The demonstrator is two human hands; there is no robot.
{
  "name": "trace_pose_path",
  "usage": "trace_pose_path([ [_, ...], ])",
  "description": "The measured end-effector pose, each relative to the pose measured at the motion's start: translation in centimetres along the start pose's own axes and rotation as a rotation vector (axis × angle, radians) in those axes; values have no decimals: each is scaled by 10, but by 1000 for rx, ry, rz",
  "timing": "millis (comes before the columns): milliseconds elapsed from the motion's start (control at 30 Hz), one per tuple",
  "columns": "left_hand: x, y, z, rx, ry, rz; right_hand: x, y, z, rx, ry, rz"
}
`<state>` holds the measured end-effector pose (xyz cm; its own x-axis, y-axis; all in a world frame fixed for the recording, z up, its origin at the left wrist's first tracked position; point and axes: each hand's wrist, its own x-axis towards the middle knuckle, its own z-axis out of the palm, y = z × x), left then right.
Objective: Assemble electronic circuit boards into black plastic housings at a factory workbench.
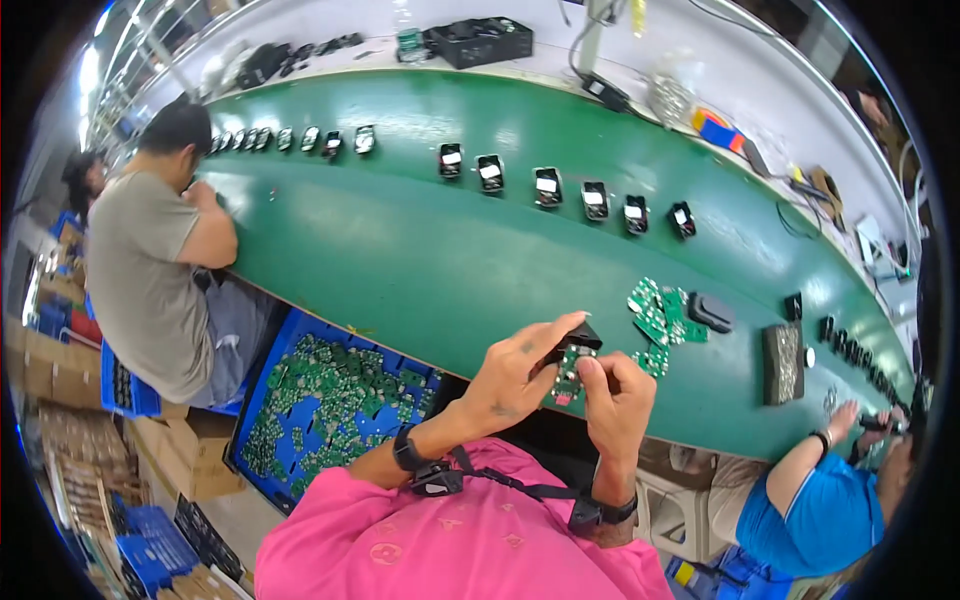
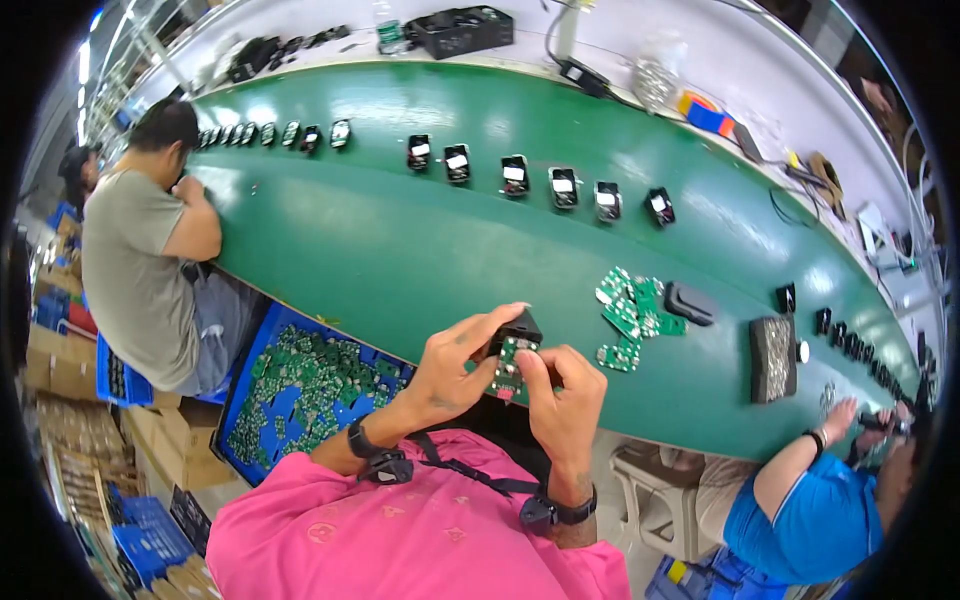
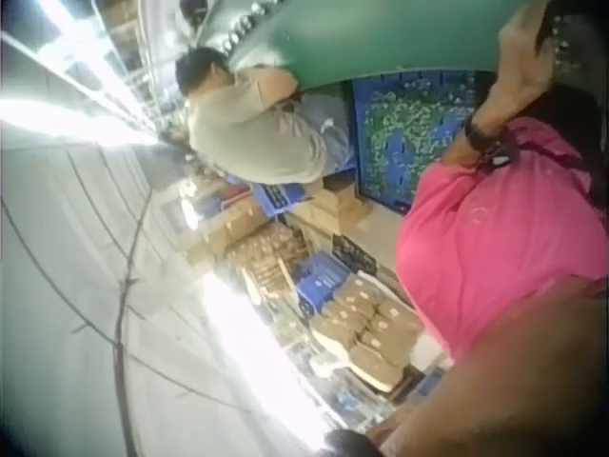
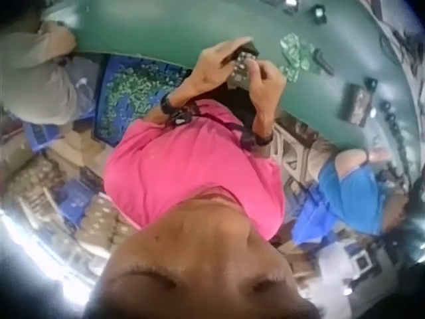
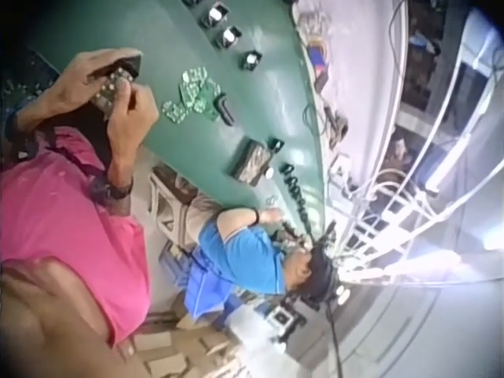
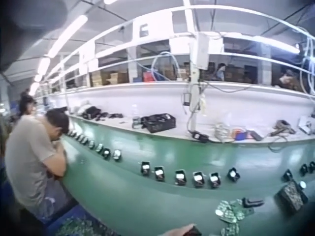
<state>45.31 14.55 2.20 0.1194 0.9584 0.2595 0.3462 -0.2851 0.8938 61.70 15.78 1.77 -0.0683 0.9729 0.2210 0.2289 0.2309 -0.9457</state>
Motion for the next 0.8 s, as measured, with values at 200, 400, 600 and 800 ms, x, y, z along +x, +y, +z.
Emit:
trace_pose_path([
  [200,-1,6,3,-68,-33,58,7,-8,-6,-103,69,-54],
  [400,-6,8,-1,-409,-153,-162,7,-4,-2,-168,77,-69],
  [600,-5,7,20,-243,61,-240,1,15,15,-265,138,-72],
  [800,-2,12,22,-136,97,-178,-6,3,19,-59,-1,75],
])
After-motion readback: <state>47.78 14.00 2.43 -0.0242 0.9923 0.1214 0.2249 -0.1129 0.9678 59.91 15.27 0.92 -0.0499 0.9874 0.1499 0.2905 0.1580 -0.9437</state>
